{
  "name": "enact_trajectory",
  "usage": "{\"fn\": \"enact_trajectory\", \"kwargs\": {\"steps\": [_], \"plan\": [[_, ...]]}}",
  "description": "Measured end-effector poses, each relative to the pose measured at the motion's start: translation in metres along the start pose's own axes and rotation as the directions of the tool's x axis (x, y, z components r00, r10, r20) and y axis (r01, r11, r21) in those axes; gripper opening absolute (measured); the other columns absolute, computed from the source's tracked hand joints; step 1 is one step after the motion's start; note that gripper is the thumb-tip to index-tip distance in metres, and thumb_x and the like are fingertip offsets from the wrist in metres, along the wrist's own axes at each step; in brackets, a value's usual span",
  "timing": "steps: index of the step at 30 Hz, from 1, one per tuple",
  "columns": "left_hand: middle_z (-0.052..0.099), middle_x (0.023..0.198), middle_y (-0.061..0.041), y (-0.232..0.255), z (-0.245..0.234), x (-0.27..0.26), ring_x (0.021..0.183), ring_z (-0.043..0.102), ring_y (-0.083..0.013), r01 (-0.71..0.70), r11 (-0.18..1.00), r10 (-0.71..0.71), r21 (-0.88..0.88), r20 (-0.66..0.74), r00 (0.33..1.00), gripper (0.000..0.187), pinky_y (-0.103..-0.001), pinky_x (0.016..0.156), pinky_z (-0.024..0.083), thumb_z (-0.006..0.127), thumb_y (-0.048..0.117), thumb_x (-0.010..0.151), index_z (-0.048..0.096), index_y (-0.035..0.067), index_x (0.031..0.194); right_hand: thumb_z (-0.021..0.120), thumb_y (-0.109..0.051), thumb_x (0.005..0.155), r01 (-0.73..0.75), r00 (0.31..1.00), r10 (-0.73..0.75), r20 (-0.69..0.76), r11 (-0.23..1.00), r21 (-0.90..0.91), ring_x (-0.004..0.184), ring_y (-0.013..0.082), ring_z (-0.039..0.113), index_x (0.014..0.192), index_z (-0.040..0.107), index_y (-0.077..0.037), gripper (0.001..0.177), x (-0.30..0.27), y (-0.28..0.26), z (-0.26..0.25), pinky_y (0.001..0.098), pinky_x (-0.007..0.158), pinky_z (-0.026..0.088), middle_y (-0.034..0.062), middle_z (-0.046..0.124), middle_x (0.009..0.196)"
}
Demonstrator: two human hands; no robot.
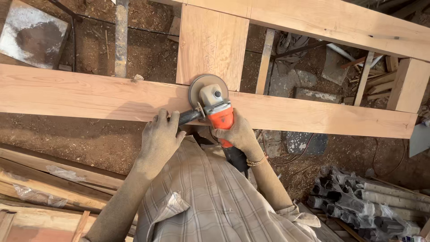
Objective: The person uses an angle grinder to sand the surface of a wooden frame. They move the tool along the edges and flat surfaces of the frame, generating sawdust. The person occasionally pauses to wipe the surface with their gloved hand.
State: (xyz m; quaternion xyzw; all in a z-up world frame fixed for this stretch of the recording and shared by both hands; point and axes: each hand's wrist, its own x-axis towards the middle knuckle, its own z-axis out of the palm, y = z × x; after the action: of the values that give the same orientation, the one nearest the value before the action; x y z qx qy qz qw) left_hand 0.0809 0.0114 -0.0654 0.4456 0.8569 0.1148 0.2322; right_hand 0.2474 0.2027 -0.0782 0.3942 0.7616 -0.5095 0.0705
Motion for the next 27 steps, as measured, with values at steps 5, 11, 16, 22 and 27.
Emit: {"fn": "enact_trajectory", "kwargs": {"steps": [5,11,16,22,27], "plan": [[0.064,0.093,-0.013,-0.023,0.014,0.024,0.089,0.071,-0.0324,0.035,0.983,-0.032,0.182,-0.018,0.999,0.034,-0.046,0.072,0.06,0.076,0.019,0.08,0.058,0.005,0.106,0.091,-0.04,0.062,0.089,0.99,-0.078,0.118,0.992,-0.091,0.096,0.0367,0.073,0.116,0.061,-0.002,0.073,0.035,-0.016,0.02,0.0438,0.083,0.056,0.0193,0.075,0.099],[0.066,0.085,-0.012,-0.043,0.025,0.036,0.077,0.074,-0.0352,0.134,0.97,-0.138,0.205,0.006,0.99,0.024,-0.049,0.06,0.059,0.07,0.013,0.084,0.057,0.007,0.104,0.078,-0.057,0.072,0.047,0.976,-0.039,0.214,0.998,-0.033,0.087,0.0361,0.075,0.116,0.059,-0.002,0.073,0.057,-0.028,0.03,0.045,0.077,0.056,0.0202,0.075,0.088],[0.069,0.085,-0.014,-0.046,0.035,0.052,0.078,0.075,-0.0364,0.162,0.964,-0.174,0.212,0.036,0.984,0.02,-0.05,0.061,0.059,0.069,0.014,0.087,0.057,0.007,0.102,0.062,-0.069,0.087,0.085,0.98,-0.071,0.185,0.994,-0.069,0.085,0.0392,0.073,0.112,0.058,0.0,0.073,0.065,-0.026,0.025,0.0478,0.075,0.054,0.0229,0.072,0.086],[0.07,0.086,-0.015,-0.027,0.039,0.069,0.078,0.075,-0.037,0.067,0.977,-0.091,0.201,0.111,0.99,0.026,-0.048,0.065,0.061,0.073,0.016,0.083,0.057,0.004,0.1,0.063,-0.064,0.088,0.05,0.99,-0.045,0.137,0.998,-0.03,0.085,0.0415,0.071,0.113,0.057,0.001,0.07,0.056,-0.015,0.003,0.0484,0.075,0.053,0.0245,0.071,0.086],[0.07,0.088,-0.015,-0.007,0.04,0.077,0.08,0.075,-0.0363,0.022,0.989,-0.049,0.149,0.176,0.983,0.035,-0.048,0.065,0.06,0.077,0.018,0.077,0.058,0.004,0.103,0.062,-0.064,0.09,0.059,0.995,-0.057,0.085,0.998,-0.024,0.086,0.0417,0.07,0.11,0.06,-0.001,0.066,0.048,0.002,-0.009,0.0484,0.076,0.052,0.0234,0.071,0.088]]}}
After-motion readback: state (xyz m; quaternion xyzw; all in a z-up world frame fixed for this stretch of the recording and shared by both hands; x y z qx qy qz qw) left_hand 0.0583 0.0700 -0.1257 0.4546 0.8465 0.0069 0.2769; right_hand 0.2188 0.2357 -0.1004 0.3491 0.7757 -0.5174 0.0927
